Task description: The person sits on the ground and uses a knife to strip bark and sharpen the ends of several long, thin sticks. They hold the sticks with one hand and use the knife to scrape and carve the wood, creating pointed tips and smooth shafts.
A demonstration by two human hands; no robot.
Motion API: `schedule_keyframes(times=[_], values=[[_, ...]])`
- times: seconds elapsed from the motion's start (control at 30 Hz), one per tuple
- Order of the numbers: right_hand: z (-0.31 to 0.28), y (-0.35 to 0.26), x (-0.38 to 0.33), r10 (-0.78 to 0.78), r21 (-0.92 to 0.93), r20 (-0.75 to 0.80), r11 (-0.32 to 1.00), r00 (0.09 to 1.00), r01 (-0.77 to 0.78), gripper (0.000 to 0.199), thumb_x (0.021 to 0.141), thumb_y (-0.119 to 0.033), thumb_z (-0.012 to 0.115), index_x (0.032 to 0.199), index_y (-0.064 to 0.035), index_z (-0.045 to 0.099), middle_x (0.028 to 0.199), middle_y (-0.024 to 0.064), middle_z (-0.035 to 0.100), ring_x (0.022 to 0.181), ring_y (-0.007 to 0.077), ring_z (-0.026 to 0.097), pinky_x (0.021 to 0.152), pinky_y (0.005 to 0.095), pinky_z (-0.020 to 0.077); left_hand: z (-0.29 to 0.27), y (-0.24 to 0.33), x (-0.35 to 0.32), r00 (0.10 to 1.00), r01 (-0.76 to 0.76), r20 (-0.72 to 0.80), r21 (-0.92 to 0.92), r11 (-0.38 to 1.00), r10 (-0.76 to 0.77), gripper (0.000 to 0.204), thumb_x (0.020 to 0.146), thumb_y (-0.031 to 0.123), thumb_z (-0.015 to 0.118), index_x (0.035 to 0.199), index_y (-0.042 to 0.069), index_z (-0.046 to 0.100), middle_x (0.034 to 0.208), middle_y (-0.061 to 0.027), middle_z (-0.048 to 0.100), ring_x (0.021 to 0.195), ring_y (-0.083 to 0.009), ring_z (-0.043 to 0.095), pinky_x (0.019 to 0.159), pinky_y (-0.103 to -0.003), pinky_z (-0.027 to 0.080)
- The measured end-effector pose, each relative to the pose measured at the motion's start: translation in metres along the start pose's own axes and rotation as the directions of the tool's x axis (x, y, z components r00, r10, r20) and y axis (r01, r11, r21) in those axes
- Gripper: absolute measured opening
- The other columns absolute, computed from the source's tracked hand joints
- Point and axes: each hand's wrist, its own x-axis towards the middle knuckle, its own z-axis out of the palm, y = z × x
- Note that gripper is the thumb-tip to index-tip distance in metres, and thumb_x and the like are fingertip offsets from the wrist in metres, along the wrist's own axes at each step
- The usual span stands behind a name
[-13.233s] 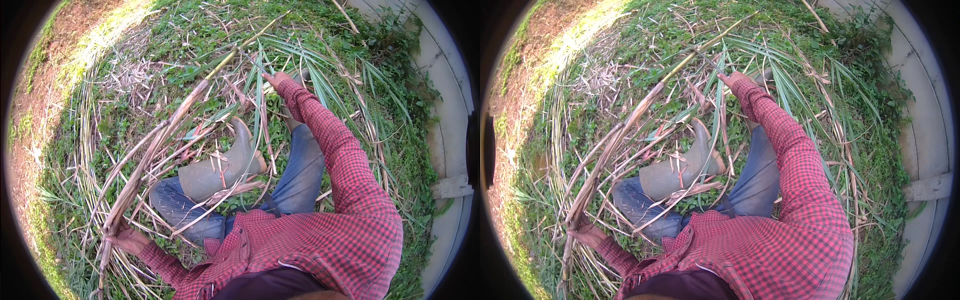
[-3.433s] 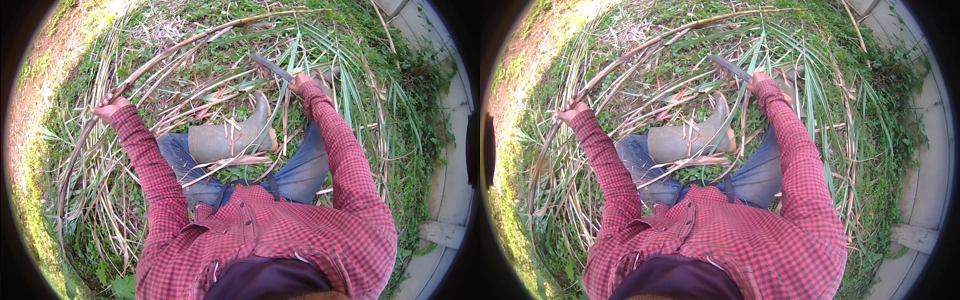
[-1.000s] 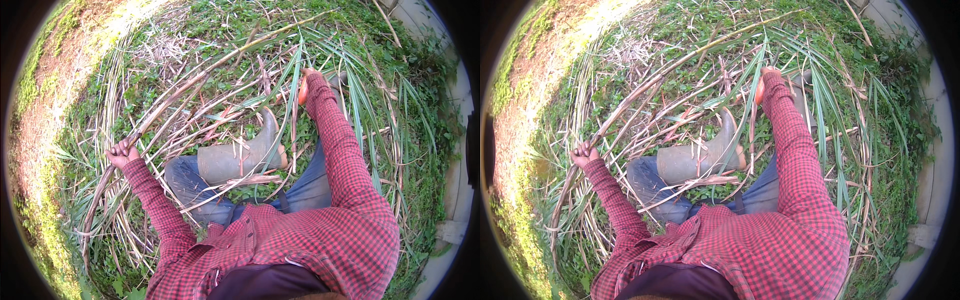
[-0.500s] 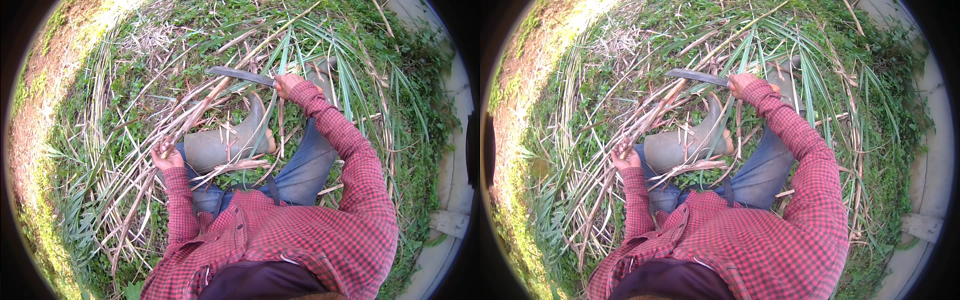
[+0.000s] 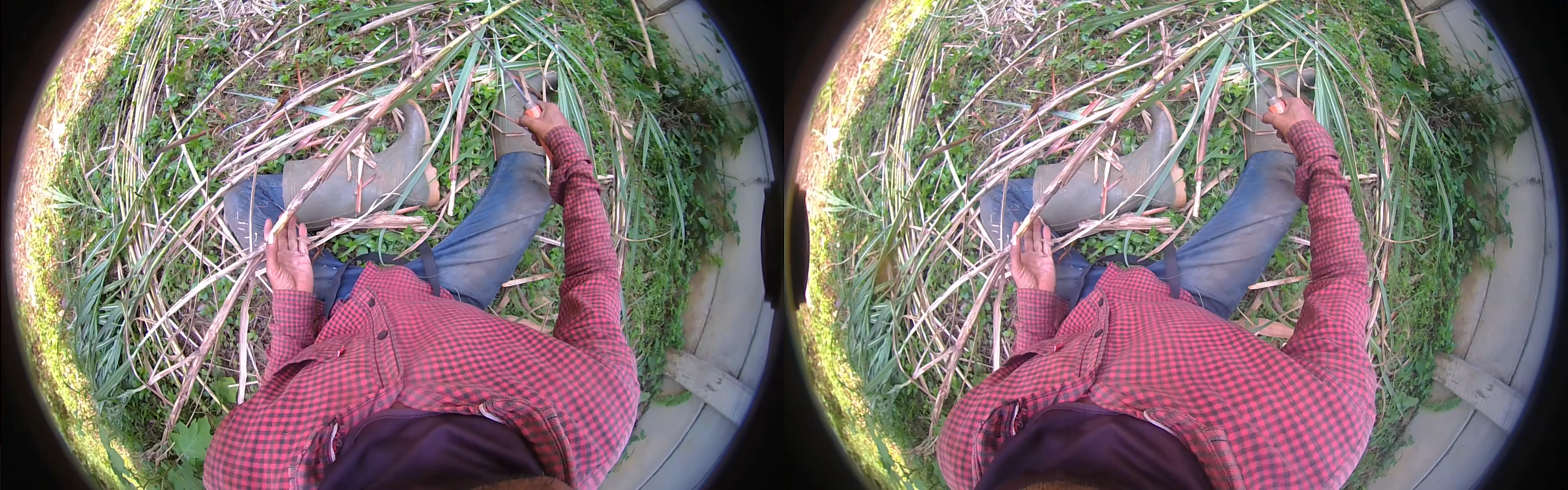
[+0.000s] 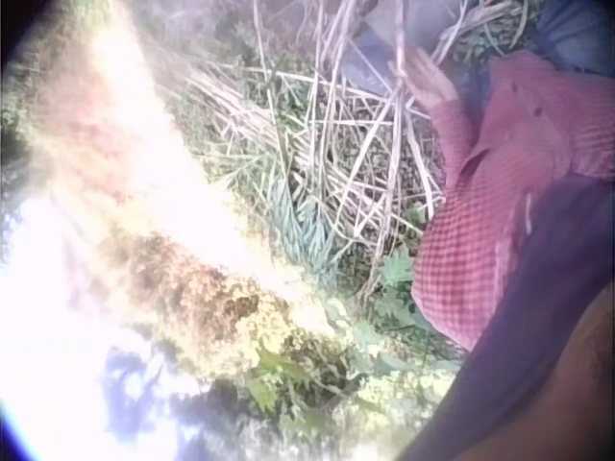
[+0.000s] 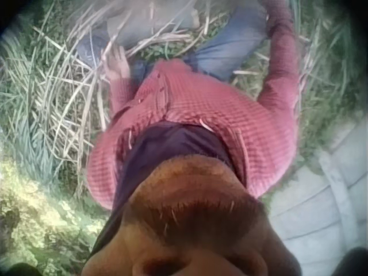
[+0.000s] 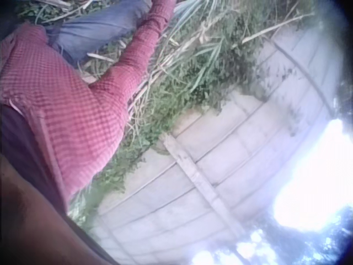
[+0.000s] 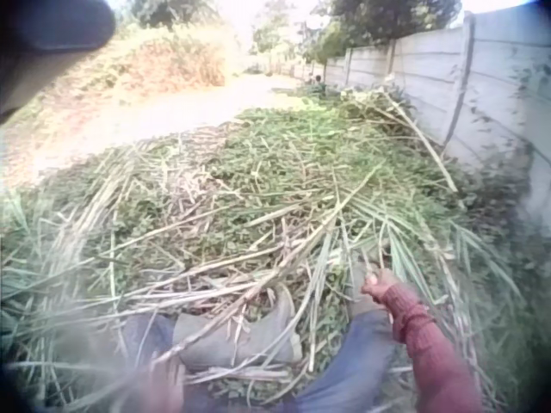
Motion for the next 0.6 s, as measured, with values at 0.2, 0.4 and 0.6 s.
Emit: schedule_keyframes(times=[0.2,0.4,0.6], values=[[0.029,-0.010,-0.032,-0.072,0.043,0.049,0.997,0.996,0.070,0.040,0.064,-0.029,0.068,0.093,-0.0023,0.061,0.065,0.0115,0.060,0.054,0.0189,0.058,0.054,0.0329,0.0469,-0.005,0.052,-0.028,0.968,-0.251,-0.028,0.007,0.968,0.251,0.052,0.079,0.029,0.059,0.121,0.003,0.041,0.132,-0.0184,0.035,0.126,-0.0301,0.029,0.106,-0.046,0.021],[0.015,-0.011,-0.084,-0.344,-0.088,-0.040,0.936,0.938,0.340,0.041,0.062,-0.027,0.065,0.096,-0.0039,0.059,0.080,0.0210,0.061,0.077,0.0363,0.059,0.071,0.0398,0.0464,-0.010,0.124,0.017,0.847,-0.531,-0.119,-0.136,0.836,0.518,0.066,0.069,0.033,0.069,0.117,-0.002,0.041,0.113,-0.0196,0.049,0.109,-0.0331,0.047,0.098,-0.051,0.035],[-0.024,-0.001,-0.133,-0.469,-0.346,0.059,0.819,0.881,0.458,0.037,0.066,-0.030,0.064,0.093,-0.0059,0.056,0.073,0.0208,0.059,0.073,0.0368,0.059,0.066,0.0431,0.0463,0.033,0.224,0.105,0.748,-0.619,-0.074,-0.437,0.653,0.660,0.039,0.069,0.036,0.067,0.079,0.002,0.049,0.075,-0.0149,0.055,0.077,-0.0305,0.055,0.081,-0.047,0.044]])
